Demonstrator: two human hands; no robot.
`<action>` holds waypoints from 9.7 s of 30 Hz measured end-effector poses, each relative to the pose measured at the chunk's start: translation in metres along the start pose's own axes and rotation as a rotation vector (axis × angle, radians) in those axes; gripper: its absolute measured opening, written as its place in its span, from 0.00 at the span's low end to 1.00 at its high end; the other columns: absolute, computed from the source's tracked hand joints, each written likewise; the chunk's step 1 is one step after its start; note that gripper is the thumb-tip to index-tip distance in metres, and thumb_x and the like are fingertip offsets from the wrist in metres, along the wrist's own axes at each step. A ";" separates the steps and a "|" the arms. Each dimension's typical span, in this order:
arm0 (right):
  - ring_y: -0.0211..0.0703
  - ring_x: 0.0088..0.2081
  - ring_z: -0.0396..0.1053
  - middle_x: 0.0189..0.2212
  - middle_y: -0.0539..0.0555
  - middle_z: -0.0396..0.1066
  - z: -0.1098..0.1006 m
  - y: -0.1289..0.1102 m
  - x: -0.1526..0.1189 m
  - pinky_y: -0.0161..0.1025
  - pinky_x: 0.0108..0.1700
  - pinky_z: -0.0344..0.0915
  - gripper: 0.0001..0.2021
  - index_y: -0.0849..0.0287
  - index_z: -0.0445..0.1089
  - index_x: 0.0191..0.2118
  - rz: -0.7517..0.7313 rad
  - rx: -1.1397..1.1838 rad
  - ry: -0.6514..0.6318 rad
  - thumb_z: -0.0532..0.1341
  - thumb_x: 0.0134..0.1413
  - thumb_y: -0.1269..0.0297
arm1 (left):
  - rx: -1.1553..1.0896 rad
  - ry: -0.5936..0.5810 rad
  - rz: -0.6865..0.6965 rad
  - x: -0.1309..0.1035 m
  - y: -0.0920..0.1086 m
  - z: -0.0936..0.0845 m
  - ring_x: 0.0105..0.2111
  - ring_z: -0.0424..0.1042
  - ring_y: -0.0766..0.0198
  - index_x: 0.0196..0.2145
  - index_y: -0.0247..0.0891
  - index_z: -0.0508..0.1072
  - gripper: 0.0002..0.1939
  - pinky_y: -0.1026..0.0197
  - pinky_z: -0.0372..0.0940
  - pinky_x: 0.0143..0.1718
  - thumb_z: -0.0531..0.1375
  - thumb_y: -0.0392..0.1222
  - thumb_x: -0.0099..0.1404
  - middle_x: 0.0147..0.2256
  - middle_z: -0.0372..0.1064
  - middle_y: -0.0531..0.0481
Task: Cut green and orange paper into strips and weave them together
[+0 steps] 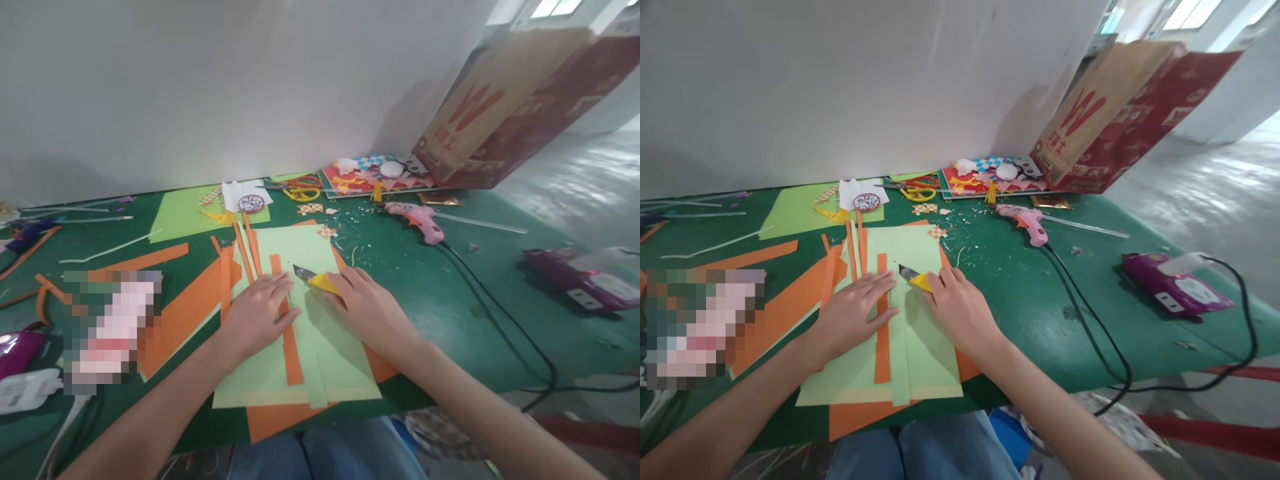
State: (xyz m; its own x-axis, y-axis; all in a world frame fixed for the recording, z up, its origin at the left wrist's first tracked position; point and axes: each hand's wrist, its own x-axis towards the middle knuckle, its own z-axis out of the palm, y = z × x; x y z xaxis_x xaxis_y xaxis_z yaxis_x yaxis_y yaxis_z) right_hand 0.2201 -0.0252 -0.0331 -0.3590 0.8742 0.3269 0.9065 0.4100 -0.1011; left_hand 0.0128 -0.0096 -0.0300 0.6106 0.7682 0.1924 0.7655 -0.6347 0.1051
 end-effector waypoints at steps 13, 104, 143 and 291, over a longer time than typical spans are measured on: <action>0.49 0.34 0.68 0.32 0.60 0.70 0.005 0.011 0.010 0.39 0.28 0.63 0.13 0.63 0.69 0.42 0.078 -0.196 0.066 0.51 0.62 0.64 | -0.100 0.057 0.001 -0.004 -0.002 -0.003 0.58 0.61 0.57 0.53 0.33 0.66 0.22 0.51 0.58 0.59 0.50 0.50 0.69 0.56 0.63 0.41; 0.43 0.22 0.63 0.17 0.48 0.63 -0.003 -0.025 0.048 0.38 0.28 0.56 0.21 0.62 0.58 0.58 0.282 0.470 -0.253 0.50 0.59 0.69 | -0.183 0.072 0.493 -0.001 0.011 -0.018 0.42 0.70 0.57 0.37 0.36 0.75 0.12 0.55 0.65 0.44 0.52 0.41 0.69 0.38 0.75 0.46; 0.44 0.37 0.68 0.38 0.58 0.69 -0.015 0.032 -0.056 0.42 0.37 0.68 0.19 0.52 0.69 0.51 -0.028 0.184 0.068 0.47 0.60 0.71 | -0.116 0.113 0.281 -0.008 -0.002 0.001 0.50 0.70 0.56 0.44 0.38 0.75 0.14 0.49 0.66 0.52 0.50 0.35 0.69 0.47 0.73 0.45; 0.34 0.21 0.65 0.30 0.53 0.69 -0.017 0.000 -0.047 0.34 0.20 0.58 0.17 0.62 0.70 0.48 -0.174 0.032 0.084 0.48 0.60 0.71 | -0.048 -0.042 0.124 0.003 -0.003 0.003 0.60 0.56 0.60 0.58 0.34 0.62 0.26 0.52 0.51 0.62 0.45 0.53 0.71 0.59 0.58 0.44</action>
State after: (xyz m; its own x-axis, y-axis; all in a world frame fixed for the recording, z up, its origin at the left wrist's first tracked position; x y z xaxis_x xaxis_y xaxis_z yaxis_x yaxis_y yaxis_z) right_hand 0.2408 -0.0710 -0.0327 -0.4885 0.7651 0.4195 0.8242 0.5624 -0.0658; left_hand 0.0128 -0.0046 -0.0331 0.7084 0.6861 0.1655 0.6739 -0.7272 0.1303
